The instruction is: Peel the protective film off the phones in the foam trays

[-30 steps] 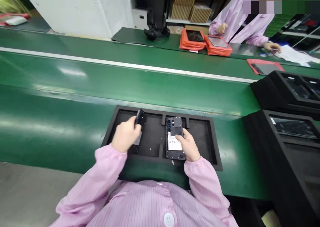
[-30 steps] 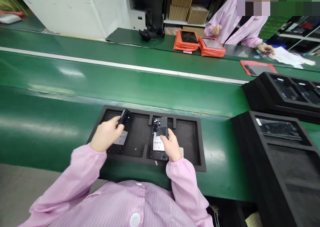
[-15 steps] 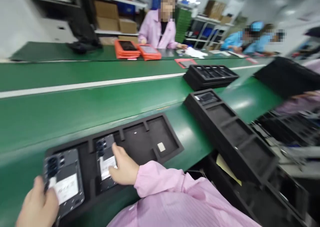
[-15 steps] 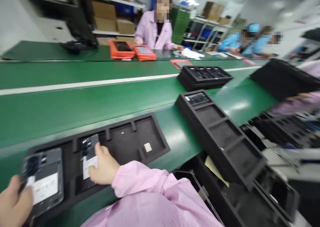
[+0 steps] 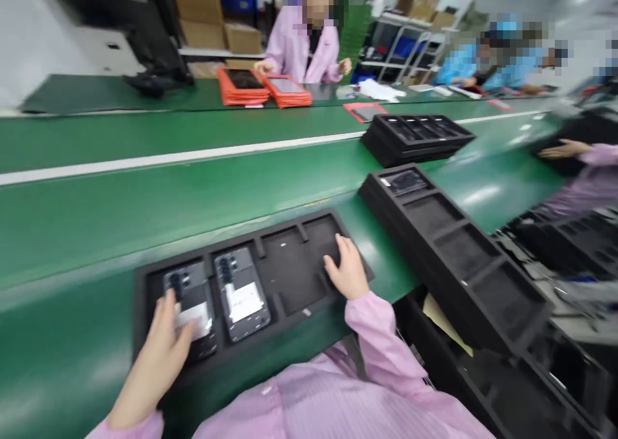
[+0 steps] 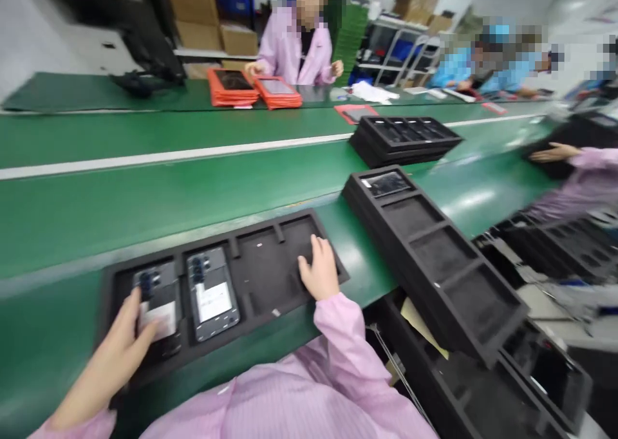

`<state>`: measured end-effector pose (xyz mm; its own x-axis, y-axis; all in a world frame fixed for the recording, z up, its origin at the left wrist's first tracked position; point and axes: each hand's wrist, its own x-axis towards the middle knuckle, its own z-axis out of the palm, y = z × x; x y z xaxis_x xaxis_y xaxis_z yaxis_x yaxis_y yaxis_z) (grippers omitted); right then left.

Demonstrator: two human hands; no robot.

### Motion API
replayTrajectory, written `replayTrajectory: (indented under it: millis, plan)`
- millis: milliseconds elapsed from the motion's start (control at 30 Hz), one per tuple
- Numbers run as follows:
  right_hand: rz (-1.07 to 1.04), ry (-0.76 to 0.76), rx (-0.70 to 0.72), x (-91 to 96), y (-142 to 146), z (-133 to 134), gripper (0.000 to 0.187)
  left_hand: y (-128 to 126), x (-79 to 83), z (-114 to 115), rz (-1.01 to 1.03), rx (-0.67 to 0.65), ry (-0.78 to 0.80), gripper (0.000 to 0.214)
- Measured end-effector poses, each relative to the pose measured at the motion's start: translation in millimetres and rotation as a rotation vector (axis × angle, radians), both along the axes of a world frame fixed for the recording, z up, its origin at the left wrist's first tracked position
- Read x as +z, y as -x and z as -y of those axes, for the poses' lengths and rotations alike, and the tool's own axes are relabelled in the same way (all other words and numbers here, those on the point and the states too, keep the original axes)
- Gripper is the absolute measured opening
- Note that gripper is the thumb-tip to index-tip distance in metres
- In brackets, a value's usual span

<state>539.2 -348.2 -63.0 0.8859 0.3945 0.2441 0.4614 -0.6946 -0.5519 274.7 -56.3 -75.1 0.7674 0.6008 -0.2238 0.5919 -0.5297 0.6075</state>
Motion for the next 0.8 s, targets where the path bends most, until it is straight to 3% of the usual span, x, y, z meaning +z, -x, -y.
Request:
replayTrajectory:
  millis: [67,100,167,233,300,367,433,533,667,800]
  plan:
    - [0.003,0.009,0.026,-0.2,-9,-4,0.060,-6,27.0,-10,0.007,0.077,0.215,0.078]
    - [0.008,0.011,0.040,1.6,-13,-9,0.060,-9,39.6,-22,0.042,0.138,0.239,0.073]
    - [0.039,0.028,0.099,8.3,-20,-28,0.059,-13,59.3,-54,0.097,0.307,0.080,0.058]
    - [0.092,0.061,0.215,18.6,-23,-56,0.055,-18,67.2,-86,0.106,0.422,0.013,0.057]
    - [0.142,0.108,0.370,30.4,-24,-90,0.051,-27,62.0,-107,0.080,0.379,0.114,0.053]
    - [0.177,0.165,0.525,40.1,-23,-126,0.049,-40,48.9,-112,0.059,0.382,0.149,0.044]
    - [0.207,0.228,0.658,43.7,-22,-158,0.047,-52,35.8,-106,0.063,0.398,0.111,0.039]
    - [0.211,0.260,0.780,33.4,-21,-193,0.043,-61,27.0,-93,0.070,0.449,0.040,0.034]
    - [0.153,0.268,0.831,10.2,-18,-211,0.039,-53,29.5,-96,0.113,0.493,0.075,0.042]
    - [0.193,0.248,0.836,13.0,-14,-215,0.034,-46,32.4,-112,0.246,0.451,0.281,0.049]
